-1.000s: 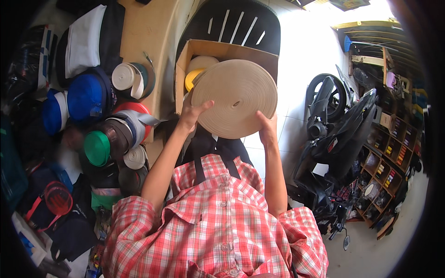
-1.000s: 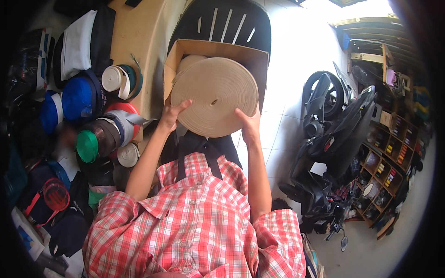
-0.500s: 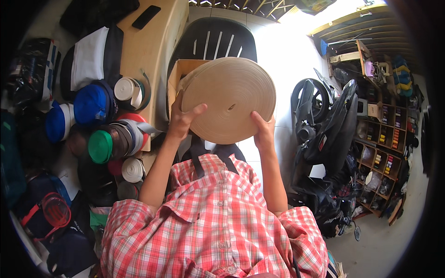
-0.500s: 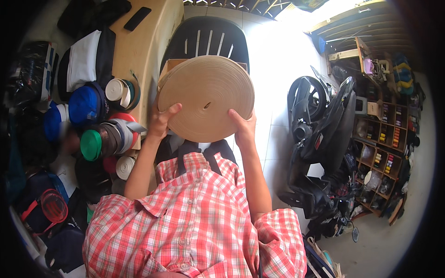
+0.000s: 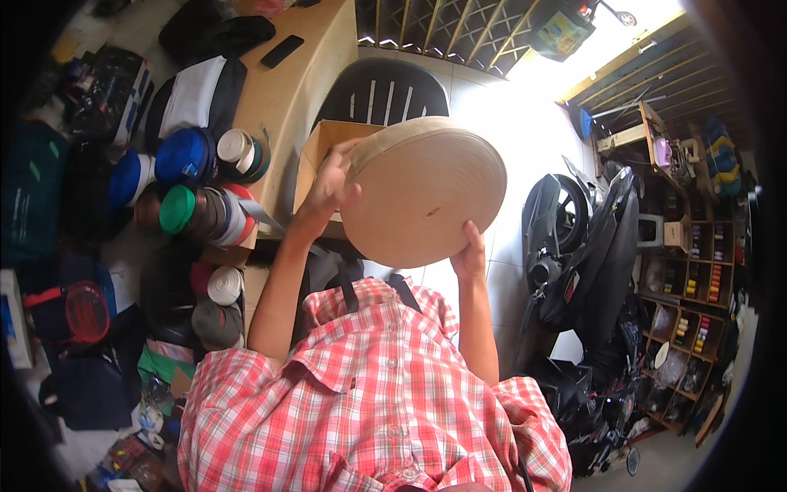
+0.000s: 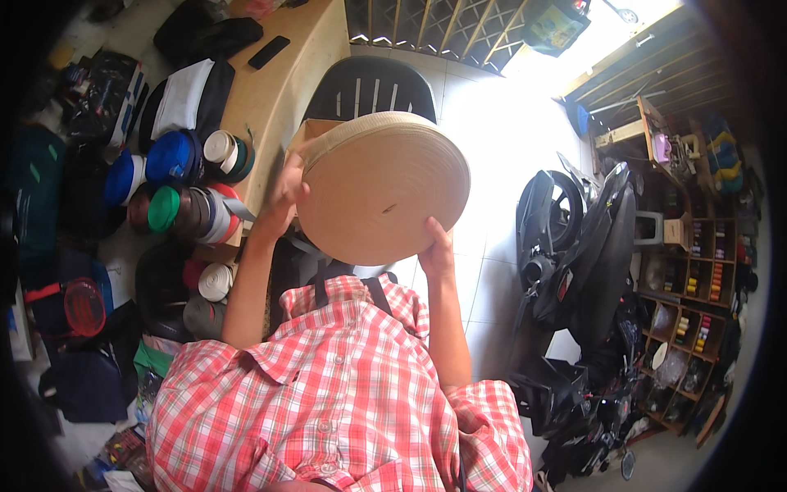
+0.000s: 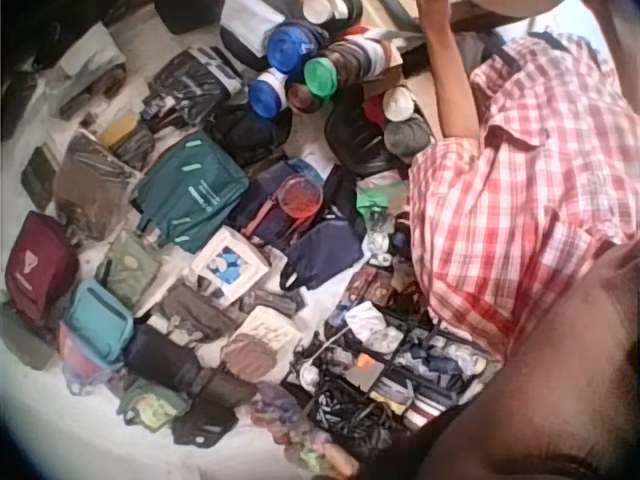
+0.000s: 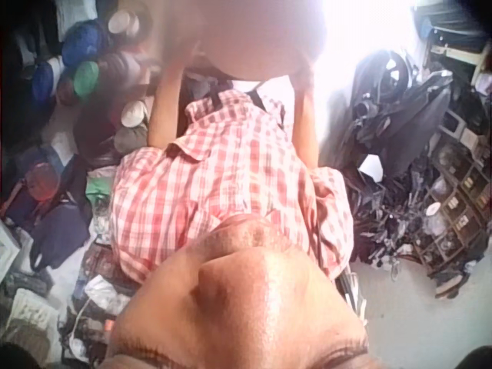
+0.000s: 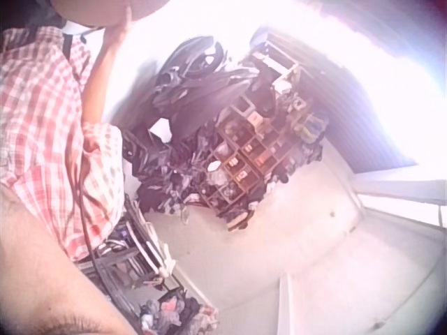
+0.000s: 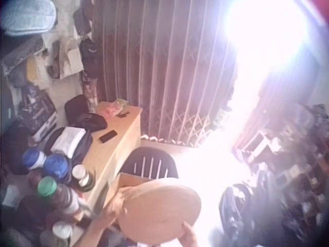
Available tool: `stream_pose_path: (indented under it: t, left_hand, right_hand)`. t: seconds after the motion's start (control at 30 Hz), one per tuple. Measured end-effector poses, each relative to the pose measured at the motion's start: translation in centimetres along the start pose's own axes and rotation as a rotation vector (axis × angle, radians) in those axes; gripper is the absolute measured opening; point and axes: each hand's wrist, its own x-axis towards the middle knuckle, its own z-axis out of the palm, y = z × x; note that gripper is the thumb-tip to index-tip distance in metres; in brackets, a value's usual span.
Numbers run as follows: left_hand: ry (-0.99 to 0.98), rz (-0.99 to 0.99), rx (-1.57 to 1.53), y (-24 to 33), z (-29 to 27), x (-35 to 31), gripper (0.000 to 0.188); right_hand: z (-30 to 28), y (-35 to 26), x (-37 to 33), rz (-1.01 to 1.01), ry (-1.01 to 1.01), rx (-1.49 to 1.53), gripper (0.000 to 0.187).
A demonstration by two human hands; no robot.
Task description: The person organizes rolls of textile webbing by removing them from a box, inspecting them, and placing them onto shelves in a storage area.
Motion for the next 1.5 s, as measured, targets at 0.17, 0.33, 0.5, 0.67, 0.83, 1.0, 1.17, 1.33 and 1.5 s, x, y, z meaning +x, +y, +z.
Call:
stream_pose_path:
  t: [0.17, 0.33, 0.5, 0.67, 0.83, 1.0, 1.17, 1.33, 1.5]
  left_hand:
    - [0.108, 0.107, 0.405, 1.8, 5.7, -2.0, 0.058]
    - [0.348, 0.253, 0.656, -1.7, 9.3, -6.5, 0.046]
    - [0.494, 0.309, 0.608, -2.4, 13.0, -11.4, 0.035]
    - [0.625, 0.369, 0.555, -1.9, 14.2, -16.7, 0.040]
    - [0.820, 0.610, 0.320, -0.9, 14.5, -21.4, 0.045]
    - [0.902, 0.486, 0.688, -0.8, 12.4, -30.6, 0.045]
    - [1.056, 0.587, 0.293, 0.7, 12.4, -39.4, 0.037]
    - [1.149, 0.607, 0.348, 0.3, 11.4, -47.7, 0.034]
    - [1.350, 0.660, 0.252, -1.4, 11.4, -55.4, 0.047]
  right_hand:
    - [-1.2, -2.0, -1.7, -0.055, -0.027, -0.003, 0.061]
    - [-3.0, -1.2, -3.3, 0.080, -0.084, 0.083, 0.065]
    - [-5.1, 2.0, -3.9, 0.198, -0.151, 0.120, 0.068]
    - [-2.4, 3.9, -3.8, 0.294, -0.229, 0.174, 0.071]
    - [1.6, 6.4, -4.7, 0.431, -0.309, 0.183, 0.066]
    - [6.5, 10.8, -7.9, 0.553, -0.357, 0.070, 0.066]
    - [10.9, 16.0, -12.7, 0.674, -0.519, 0.034, 0.069]
    - [15.0, 20.2, -17.0, 0.751, -0.673, -0.044, 0.071]
    - [19.9, 24.2, -21.7, 0.906, -0.854, -0.091, 0.074]
